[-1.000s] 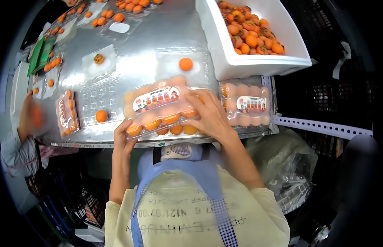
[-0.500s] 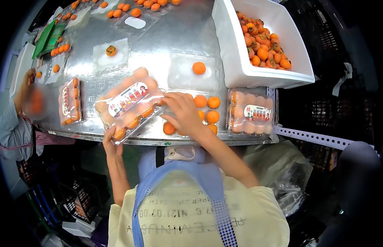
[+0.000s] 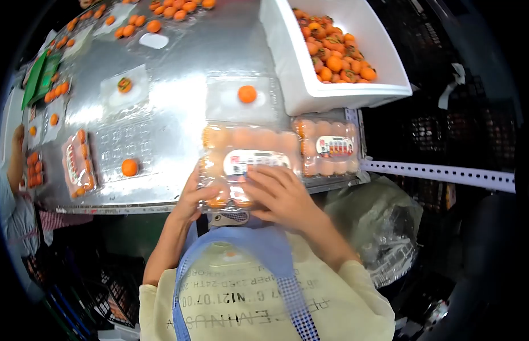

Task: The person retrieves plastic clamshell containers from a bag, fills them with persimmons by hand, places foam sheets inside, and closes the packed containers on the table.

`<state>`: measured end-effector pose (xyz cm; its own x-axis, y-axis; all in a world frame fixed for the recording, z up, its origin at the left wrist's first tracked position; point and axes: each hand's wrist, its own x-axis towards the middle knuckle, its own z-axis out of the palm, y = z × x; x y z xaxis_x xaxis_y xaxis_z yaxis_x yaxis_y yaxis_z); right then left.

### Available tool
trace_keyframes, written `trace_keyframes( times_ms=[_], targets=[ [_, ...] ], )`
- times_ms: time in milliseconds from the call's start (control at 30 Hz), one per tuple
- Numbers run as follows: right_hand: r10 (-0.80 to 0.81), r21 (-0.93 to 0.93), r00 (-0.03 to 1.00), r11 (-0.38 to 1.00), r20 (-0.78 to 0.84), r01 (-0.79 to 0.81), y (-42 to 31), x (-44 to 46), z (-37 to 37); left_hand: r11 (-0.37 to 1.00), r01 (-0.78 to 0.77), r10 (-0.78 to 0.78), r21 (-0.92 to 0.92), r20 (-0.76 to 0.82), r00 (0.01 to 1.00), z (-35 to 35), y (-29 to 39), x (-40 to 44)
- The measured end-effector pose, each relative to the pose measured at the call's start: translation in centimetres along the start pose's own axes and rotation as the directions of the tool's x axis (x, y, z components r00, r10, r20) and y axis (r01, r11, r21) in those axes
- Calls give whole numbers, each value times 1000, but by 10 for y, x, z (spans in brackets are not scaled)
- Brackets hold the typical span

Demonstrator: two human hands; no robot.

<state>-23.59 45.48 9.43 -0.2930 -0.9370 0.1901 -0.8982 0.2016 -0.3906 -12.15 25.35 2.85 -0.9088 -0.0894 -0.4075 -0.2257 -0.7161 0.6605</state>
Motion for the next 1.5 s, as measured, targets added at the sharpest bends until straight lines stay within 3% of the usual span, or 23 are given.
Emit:
trace_keyframes(
  times_ms=[167, 267, 300, 400, 533, 567, 667, 700, 800, 900, 1000, 1133, 1267, 1333, 1400, 1467, 1500],
  targets=[
    [133, -242, 983, 957, -123, -160, 21, -60, -39, 988, 98, -124, 116, 244, 962, 80, -11, 67],
    [66, -384, 971, 911, -229, -152, 52, -86, -50, 979, 86, -143, 184, 325, 935, 112, -35, 113],
    [80, -396, 970, 903, -229, -168, 63, -93, -50, 987, 76, -129, 138, 428, 895, 111, -53, 136],
    [115, -424, 964, 881, -241, -211, 89, -110, -43, 938, -71, -84, 339, 419, 904, 119, -80, 161],
    [93, -468, 958, 857, -270, -215, 105, -114, -27, 970, 44, -134, 241, 369, 920, 126, -89, 158],
    [84, -483, 962, 851, -260, -205, 105, -114, -27, 951, 32, -135, 307, 323, 937, 123, -93, 159],
    [36, -565, 983, 814, -181, -133, 110, -117, -21, 714, -76, -131, 696, 240, 962, 140, -66, 124],
    [21, -596, 989, 796, -146, -104, 110, -118, -19, 464, -307, 31, 831, 331, 943, 138, -66, 116],
    [-6, -637, 996, 769, -91, -53, 109, -114, -19, 38, -436, 267, 899, 411, 872, 147, -66, 99],
    [-35, -661, 997, 750, -73, -22, 110, -112, -17, 87, -477, 406, 875, 406, 819, 137, -87, 113],
    [-26, -675, 996, 737, -81, -35, 109, -113, -14, 284, -443, 386, 850, 321, 864, 130, -101, 115],
    [-31, -670, 995, 741, -94, -40, 108, -114, -16, 342, -538, 360, 771, 421, 832, 123, -105, 114],
    [-46, -682, 993, 730, -110, -41, 109, -116, -12, 629, -468, 331, 620, 331, 884, 123, -122, 115],
    [-49, -685, 993, 727, -111, -41, 108, -116, -11, 673, -471, 349, 570, 317, 882, 120, -129, 115],
    [-53, -689, 993, 724, -107, -36, 109, -116, -11, 626, -525, 383, 577, 359, 851, 115, -133, 119],
    [-68, -701, 992, 713, -108, -28, 108, -115, -10, 419, -630, 451, 654, 452, 769, 107, -137, 128],
    [-74, -706, 991, 707, -109, -25, 108, -115, -10, 464, -613, 450, 640, 426, 785, 110, -135, 125]
  ],
)
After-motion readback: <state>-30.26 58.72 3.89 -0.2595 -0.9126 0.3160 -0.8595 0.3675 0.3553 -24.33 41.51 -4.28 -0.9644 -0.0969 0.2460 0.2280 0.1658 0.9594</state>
